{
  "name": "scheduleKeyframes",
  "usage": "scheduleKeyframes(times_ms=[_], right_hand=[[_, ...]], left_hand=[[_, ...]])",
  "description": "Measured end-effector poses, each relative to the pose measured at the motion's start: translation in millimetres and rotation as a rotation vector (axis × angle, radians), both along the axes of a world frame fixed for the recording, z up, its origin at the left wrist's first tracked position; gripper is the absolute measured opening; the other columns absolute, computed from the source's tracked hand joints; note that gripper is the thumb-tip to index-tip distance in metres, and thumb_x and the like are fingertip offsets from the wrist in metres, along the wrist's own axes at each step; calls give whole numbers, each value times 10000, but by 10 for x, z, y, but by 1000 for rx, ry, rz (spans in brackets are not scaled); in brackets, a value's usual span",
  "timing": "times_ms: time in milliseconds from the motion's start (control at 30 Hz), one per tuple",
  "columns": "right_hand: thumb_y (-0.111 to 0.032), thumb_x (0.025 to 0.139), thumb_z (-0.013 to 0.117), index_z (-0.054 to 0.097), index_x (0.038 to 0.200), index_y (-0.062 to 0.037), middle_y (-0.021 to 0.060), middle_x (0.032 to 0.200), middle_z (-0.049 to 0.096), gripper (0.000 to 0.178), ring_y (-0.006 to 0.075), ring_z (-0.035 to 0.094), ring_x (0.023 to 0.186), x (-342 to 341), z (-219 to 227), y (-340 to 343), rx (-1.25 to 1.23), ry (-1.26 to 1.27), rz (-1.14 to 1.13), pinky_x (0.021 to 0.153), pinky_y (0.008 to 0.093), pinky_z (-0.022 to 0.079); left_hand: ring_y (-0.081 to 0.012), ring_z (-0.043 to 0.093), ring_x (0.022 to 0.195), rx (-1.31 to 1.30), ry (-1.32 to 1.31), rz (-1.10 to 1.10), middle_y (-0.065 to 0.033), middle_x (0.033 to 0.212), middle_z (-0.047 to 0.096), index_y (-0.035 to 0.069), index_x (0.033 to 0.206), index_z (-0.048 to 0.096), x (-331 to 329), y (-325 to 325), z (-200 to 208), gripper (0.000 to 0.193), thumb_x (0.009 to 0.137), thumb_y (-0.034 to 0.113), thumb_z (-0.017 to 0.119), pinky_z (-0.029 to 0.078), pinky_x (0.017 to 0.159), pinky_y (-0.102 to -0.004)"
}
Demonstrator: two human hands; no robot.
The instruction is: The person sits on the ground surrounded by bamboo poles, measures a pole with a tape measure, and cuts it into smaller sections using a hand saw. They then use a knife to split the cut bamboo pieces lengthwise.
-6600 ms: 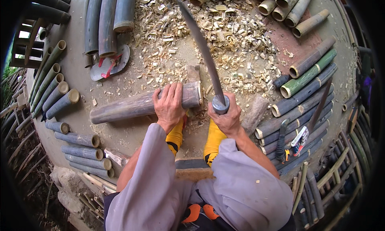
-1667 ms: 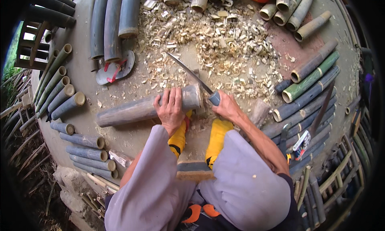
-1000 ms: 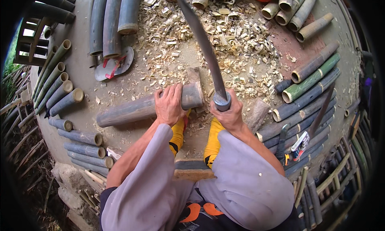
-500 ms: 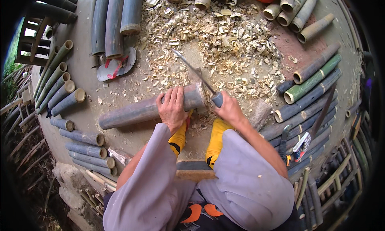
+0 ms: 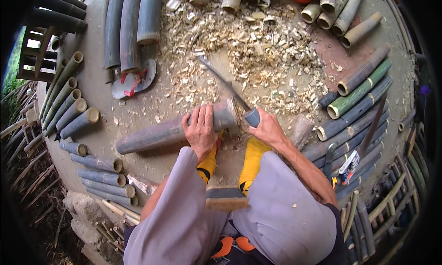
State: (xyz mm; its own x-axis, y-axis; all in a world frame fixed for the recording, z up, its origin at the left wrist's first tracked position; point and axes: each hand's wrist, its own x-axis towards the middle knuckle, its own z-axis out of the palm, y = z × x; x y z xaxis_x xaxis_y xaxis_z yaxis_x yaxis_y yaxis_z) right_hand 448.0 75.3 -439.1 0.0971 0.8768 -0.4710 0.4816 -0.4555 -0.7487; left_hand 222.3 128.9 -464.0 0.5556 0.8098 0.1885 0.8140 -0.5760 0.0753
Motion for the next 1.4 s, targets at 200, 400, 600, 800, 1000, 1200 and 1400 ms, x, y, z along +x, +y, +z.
scheduleKeyframes(times_ms=[200, 400, 600, 800, 1000, 1200, 1400], right_hand=[[-20, 731, 690, 560, 964, 8, 163, 771, 673, 269, 256, 690, 687, -143, 45, 3, 334, 97, -101, 616, 314, 561], [-46, 728, 709, 553, 1018, 50, 199, 782, 678, 343, 273, 691, 658, 33, 55, 73, -77, 8, 55, 619, 333, 571], [-54, 740, 719, 541, 994, 20, 197, 756, 665, 319, 272, 694, 654, -174, 197, 5, 449, 59, -100, 615, 336, 572], [-59, 722, 721, 575, 954, 9, 150, 796, 675, 282, 264, 674, 673, -1, -36, -95, -34, -1, 1, 622, 342, 536], [-55, 749, 712, 555, 964, -14, 138, 732, 674, 270, 235, 698, 662, -131, 8, -56, 295, -9, -5, 585, 334, 559], [-79, 755, 694, 542, 969, 5, 148, 768, 667, 276, 251, 691, 665, -38, 152, 29, 121, -20, 80, 585, 312, 558], [-24, 746, 711, 537, 964, -33, 99, 709, 644, 279, 211, 668, 659, -228, 100, -46, 647, 55, -122, 566, 283, 525]], left_hand=[[-197, 532, 1166, -88, -22, 37, -50, 1203, 591, 89, 1284, 516, 39, -23, 79, 827, 533, 248, 825, 298, 1018, -410], [-235, 543, 1153, -772, 136, -6, -66, 1189, 597, 111, 1308, 480, -43, 455, 480, 897, 513, 316, 839, 304, 1003, -462], [-230, 549, 1147, -542, 73, 22, -67, 1216, 594, 116, 1268, 504, -66, 283, 328, 911, 445, 306, 846, 341, 991, -438], [-220, 551, 1141, -334, -25, 36, -65, 1223, 591, 92, 1293, 490, -80, 126, 212, 938, 444, 253, 851, 347, 992, -421], [-223, 548, 1137, -286, -28, 18, -64, 1210, 586, 91, 1288, 488, -56, 105, 194, 904, 470, 246, 842, 353, 987, -420], [-221, 520, 1160, -410, 69, -11, -62, 1228, 553, 91, 1304, 470, -108, 213, 289, 930, 471, 260, 849, 355, 969, -437], [-222, 518, 1147, -266, 53, -33, -56, 1221, 553, 84, 1307, 468, -83, 149, 177, 961, 441, 241, 854, 342, 972, -437]])
